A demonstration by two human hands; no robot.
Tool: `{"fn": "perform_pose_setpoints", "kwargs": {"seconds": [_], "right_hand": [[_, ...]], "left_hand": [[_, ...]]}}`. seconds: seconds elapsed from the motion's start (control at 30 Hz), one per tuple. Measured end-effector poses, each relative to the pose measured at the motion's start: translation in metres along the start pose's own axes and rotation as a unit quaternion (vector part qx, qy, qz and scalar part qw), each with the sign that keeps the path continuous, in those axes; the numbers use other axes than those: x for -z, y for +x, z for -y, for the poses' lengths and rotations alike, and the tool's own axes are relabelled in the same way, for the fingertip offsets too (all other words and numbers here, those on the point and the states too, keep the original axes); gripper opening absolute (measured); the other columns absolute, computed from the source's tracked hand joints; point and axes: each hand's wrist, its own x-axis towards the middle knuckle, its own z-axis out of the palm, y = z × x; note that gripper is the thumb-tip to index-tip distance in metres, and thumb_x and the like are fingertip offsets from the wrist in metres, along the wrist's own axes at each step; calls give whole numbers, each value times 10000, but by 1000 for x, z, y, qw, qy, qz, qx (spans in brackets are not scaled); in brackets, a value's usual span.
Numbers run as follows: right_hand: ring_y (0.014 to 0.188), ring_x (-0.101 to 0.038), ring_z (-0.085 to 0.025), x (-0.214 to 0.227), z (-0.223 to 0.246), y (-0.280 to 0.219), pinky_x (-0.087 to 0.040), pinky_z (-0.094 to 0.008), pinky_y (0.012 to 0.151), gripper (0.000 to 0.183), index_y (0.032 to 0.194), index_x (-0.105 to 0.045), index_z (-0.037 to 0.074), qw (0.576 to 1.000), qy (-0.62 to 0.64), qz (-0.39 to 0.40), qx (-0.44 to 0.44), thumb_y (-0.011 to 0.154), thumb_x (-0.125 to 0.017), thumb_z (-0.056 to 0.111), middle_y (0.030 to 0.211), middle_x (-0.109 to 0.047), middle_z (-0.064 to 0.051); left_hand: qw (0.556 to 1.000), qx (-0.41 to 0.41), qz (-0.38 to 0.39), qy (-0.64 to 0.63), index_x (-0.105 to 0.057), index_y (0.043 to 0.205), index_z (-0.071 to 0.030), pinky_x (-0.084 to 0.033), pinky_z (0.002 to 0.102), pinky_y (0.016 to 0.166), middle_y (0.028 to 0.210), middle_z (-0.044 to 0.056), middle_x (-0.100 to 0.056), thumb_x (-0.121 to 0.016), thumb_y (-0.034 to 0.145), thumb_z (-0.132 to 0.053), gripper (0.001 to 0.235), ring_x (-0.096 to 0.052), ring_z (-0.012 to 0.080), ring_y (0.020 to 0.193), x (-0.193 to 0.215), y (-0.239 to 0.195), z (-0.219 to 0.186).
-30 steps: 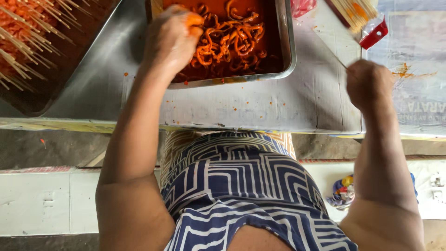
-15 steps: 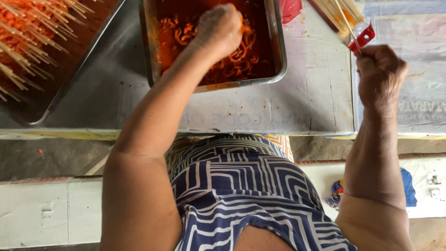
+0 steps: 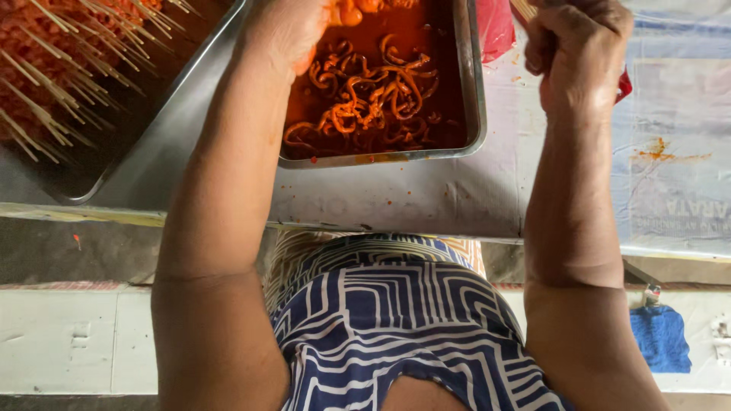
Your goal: The person repeatedly picks up wooden skewers and threads red, spiral-cut food from a metal tray onto each skewer. The finished skewers are placed into a second metal tray. The process is continuous and repetitive throughout the clip.
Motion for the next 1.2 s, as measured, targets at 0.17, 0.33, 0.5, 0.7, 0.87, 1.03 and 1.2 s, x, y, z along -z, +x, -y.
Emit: {"fn": "perform_pose_setpoints", "kwargs": {"seconds": [0.17,0.33,0.5,0.7,0.87,1.03,1.2], "right_hand": [[503,-477,-178,-12,-27,12,-341,-323,477,87,917,-685,-36,995,17,-32,-88,949,-603,-32,697,-582,-76],[446,-411,-192,11,-71,11,-311,-329,465,204,796,-566,-45,998,-38,4,-40,994,-598,-75,647,-531,-114],[442,-397,-190,15,-75,6,-303,-329,488,297,747,-516,-17,993,-113,15,-16,1024,-578,-106,616,-495,-109],[450,-411,-181,20,-72,2,-311,-324,494,317,777,-532,-9,988,-153,-3,4,1083,-587,-69,613,-485,-99],[449,-409,-177,29,-79,2,-308,-321,490,317,774,-535,-7,989,-146,-23,0,1082,-590,-57,608,-483,-94],[447,-406,-172,36,-85,-1,-306,-318,487,317,770,-537,-6,989,-141,-36,-8,1080,-594,-46,603,-481,-90],[446,-404,-167,39,-88,0,-303,-314,483,318,767,-540,-5,990,-136,-44,-11,1078,-597,-34,599,-479,-86]], "left_hand": [[980,34,46,-193,-729,1018,-55,-570,324,829,993,56,-758,-674,977,-166,131,-720,179,932,12,-20,24],[963,3,-88,254,-737,1039,-51,-571,348,701,897,72,-776,-744,968,-225,188,-724,208,808,33,-51,48],[861,-14,-51,506,-744,1124,-98,-542,451,679,921,159,-728,-729,955,-142,175,-705,329,796,19,-74,33],[855,-203,25,476,-750,1121,-94,-591,408,860,1139,96,-723,-718,848,2,291,-711,307,983,-9,-86,34],[825,-256,43,503,-729,921,-85,-581,407,795,997,96,-698,-718,863,-26,84,-703,298,904,-53,-46,70],[786,-239,123,557,-731,859,-86,-570,424,788,912,92,-699,-695,987,-63,134,-685,238,837,-84,-14,88],[688,-335,83,638,-717,699,-135,-596,420,755,789,55,-702,-709,743,-110,51,-715,237,799,-88,-16,85]]}}
